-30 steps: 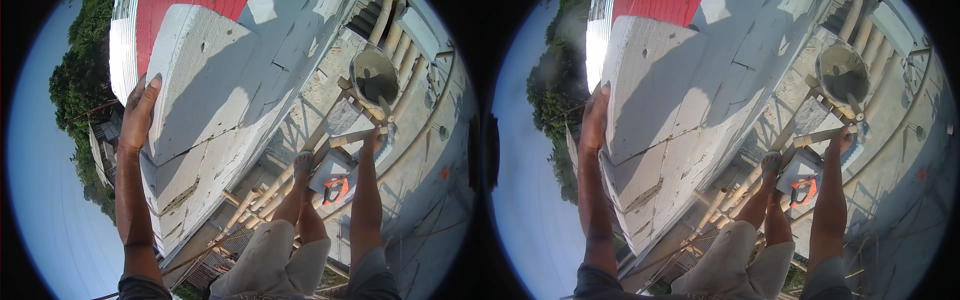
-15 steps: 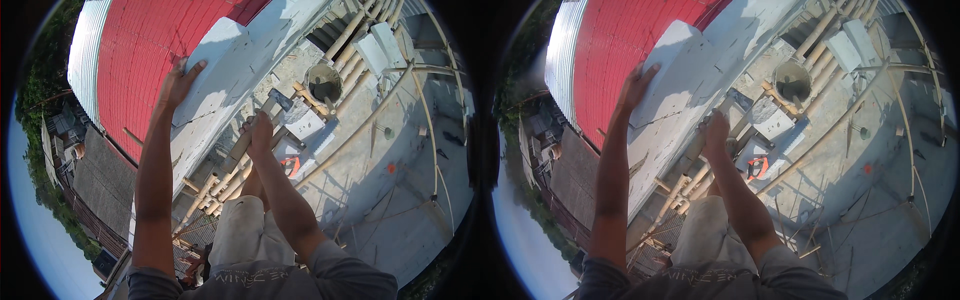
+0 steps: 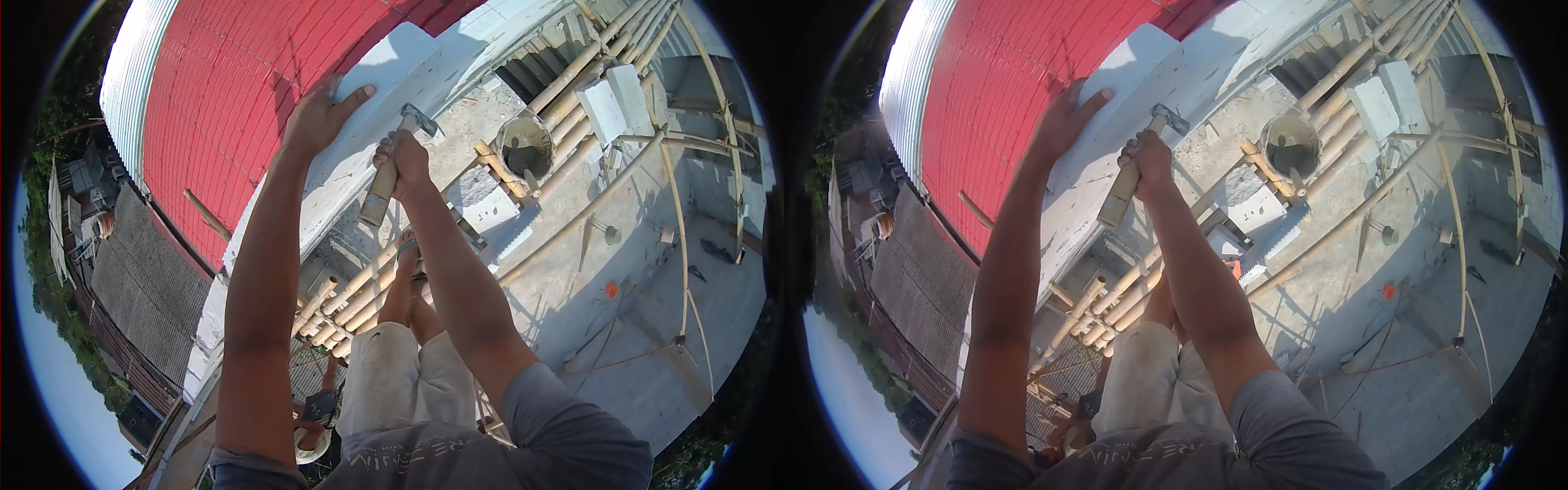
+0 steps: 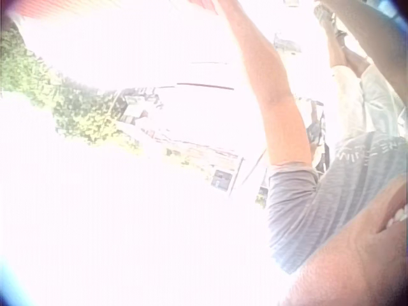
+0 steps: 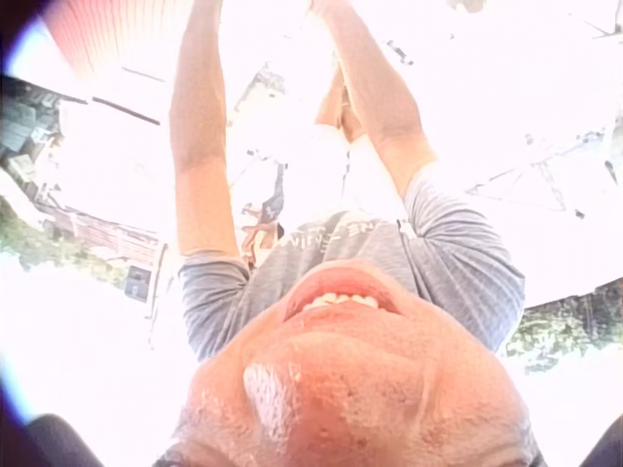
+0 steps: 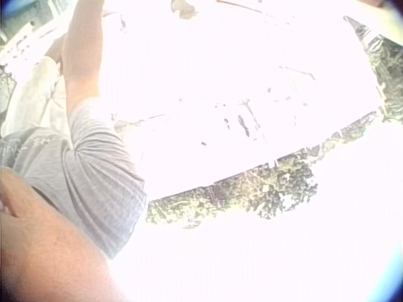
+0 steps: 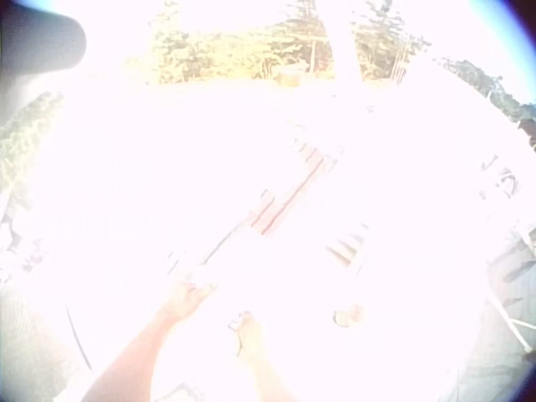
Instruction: The person cuts a lightweight concrete block with a saw, applies mortar to the side of the cut block and a previously laid wall section using a trowel, and then places the block onto the wall, tapping it into place with the handle of a trowel and a hammer.
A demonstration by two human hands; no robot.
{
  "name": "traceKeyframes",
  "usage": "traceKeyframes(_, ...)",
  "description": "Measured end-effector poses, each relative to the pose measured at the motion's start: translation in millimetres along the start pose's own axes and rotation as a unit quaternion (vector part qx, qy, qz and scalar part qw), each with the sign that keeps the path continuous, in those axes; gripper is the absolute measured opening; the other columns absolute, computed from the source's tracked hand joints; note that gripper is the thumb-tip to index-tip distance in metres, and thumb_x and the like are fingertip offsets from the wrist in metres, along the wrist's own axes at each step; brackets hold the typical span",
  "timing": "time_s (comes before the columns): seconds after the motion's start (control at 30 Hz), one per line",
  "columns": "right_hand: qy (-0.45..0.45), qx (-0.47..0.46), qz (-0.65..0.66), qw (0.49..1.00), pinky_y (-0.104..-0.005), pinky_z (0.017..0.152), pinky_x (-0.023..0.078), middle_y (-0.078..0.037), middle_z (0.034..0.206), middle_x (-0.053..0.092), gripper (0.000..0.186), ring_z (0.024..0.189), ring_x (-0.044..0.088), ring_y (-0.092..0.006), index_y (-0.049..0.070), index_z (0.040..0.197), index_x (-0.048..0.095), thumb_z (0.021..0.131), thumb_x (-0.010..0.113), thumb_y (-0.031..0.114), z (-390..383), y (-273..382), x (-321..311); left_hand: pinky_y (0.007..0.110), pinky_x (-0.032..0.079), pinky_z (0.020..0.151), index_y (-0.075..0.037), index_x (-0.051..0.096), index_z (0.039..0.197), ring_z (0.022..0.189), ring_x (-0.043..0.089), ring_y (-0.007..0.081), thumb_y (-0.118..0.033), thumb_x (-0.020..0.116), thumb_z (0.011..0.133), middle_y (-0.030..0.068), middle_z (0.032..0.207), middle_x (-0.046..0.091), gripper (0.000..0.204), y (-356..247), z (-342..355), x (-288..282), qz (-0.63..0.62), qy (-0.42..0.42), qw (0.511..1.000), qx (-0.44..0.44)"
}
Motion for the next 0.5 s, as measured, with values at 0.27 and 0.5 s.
traceKeyframes(0.27, 0.031, 0.034, -0.066, 0.997, -0.0290, 0.051, 0.046, -0.006, 0.077, 0.045, 0.008, 0.062, 0.047, -0.0142, 0.007, 0.096, 0.044, 0.095, 0.050, 0.012, -10, -7, 0, 0.046, 0.052, 0.097, -0.002, 0.049, 0.148, 0.111, 0.069, 0.0376, -0.083, 0.054, 0.083, 0.0256, 0.117, 0.071, 0.103, 7, 0, 2, 0.075, -0.007, 0.996, -0.038)
traceKeyframes(0.5, 0.016, 0.033, -0.105, 0.994, -0.0294, 0.052, 0.046, -0.004, 0.077, 0.046, 0.008, 0.061, 0.049, -0.0136, 0.007, 0.098, 0.045, 0.096, 0.051, 0.011, -29, 4, -4, 0.046, 0.051, 0.099, 0.000, 0.048, 0.148, 0.114, 0.068, 0.0366, -0.083, 0.054, 0.083, 0.0254, 0.119, 0.070, 0.105, 6, 2, 5, 0.063, -0.015, 0.998, -0.025)
Point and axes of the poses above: each hand's wrist, its own z-axis towards the middle knuckle, its own x-axis out of the palm, y = z × x, the point moved 4 cm from there along z, towards the middle knuckle
